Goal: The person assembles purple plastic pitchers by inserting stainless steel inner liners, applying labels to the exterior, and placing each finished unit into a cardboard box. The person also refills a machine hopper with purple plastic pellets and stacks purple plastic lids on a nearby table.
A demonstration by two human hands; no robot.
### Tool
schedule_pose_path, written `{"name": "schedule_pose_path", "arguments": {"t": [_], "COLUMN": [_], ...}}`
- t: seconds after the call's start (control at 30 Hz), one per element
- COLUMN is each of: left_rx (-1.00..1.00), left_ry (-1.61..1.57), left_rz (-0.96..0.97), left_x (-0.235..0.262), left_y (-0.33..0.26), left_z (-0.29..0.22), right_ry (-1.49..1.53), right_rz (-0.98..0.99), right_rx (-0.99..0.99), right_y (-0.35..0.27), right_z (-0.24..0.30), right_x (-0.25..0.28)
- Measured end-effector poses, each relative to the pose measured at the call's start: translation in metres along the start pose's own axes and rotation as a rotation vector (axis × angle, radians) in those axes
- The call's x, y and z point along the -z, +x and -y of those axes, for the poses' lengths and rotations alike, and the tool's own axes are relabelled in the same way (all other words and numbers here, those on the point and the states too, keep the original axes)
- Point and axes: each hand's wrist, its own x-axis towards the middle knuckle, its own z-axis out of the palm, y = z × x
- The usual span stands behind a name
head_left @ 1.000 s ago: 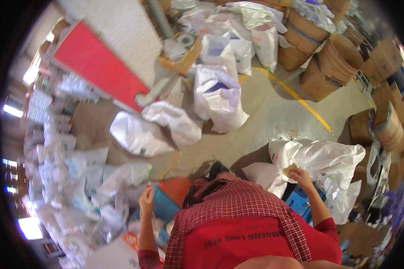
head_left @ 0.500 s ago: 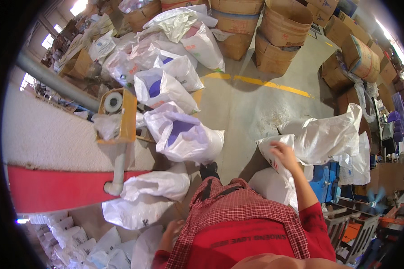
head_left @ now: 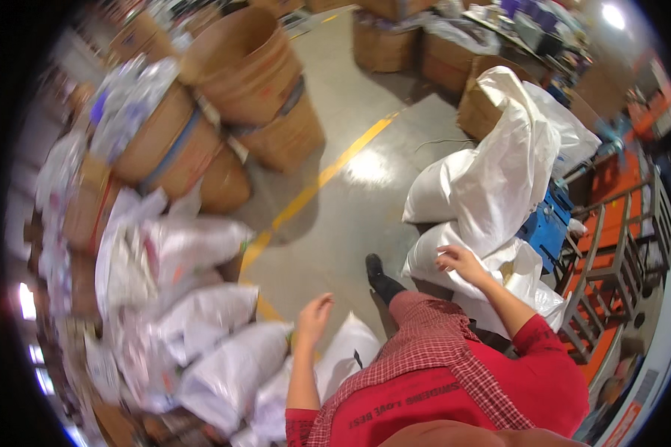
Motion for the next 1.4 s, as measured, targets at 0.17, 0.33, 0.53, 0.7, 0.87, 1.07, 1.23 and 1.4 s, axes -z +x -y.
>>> {"name": "schedule_pose_path", "arguments": {"t": [0.17, 0.33, 0.53, 0.7, 0.87, 1.07, 1.23, 1.4], "left_rx": [0.328, 0.301, 0.439, -0.013, -0.356, -0.351, -0.042, 0.353], "left_ry": [0.477, 0.357, 0.229, 0.301, 0.398, 0.074, 0.257, 0.221], "left_rz": [-0.142, 0.076, -0.003, 0.288, 0.668, 0.422, 0.374, 0.373], "left_x": [0.075, 0.075, 0.129, 0.093, -0.033, -0.06, 0.048, 0.195], "left_y": [0.208, 0.26, 0.46, 0.76, 1.082, 1.388, 1.487, 1.544], "left_z": [0.056, 0.09, 0.066, -0.013, -0.175, -0.265, -0.134, 0.044], "right_ry": [-0.01, -0.026, -0.378, -0.494, -0.293, -0.193, -0.214, -0.23], "right_rz": [-0.403, 0.046, -0.109, -0.646, -0.942, -1.263, -0.975, -0.687], "right_rx": [-0.317, -0.154, 0.31, 0.201, -0.133, -0.374, 0.173, 0.26], "right_y": [0.113, 0.247, 0.505, 0.614, 0.67, 0.841, 1.087, 1.301], "right_z": [0.024, 0.123, 0.25, 0.273, 0.263, 0.299, 0.478, 0.617], "right_x": [0.046, 0.009, 0.049, 0.075, 0.087, 0.178, 0.287, 0.35]}}
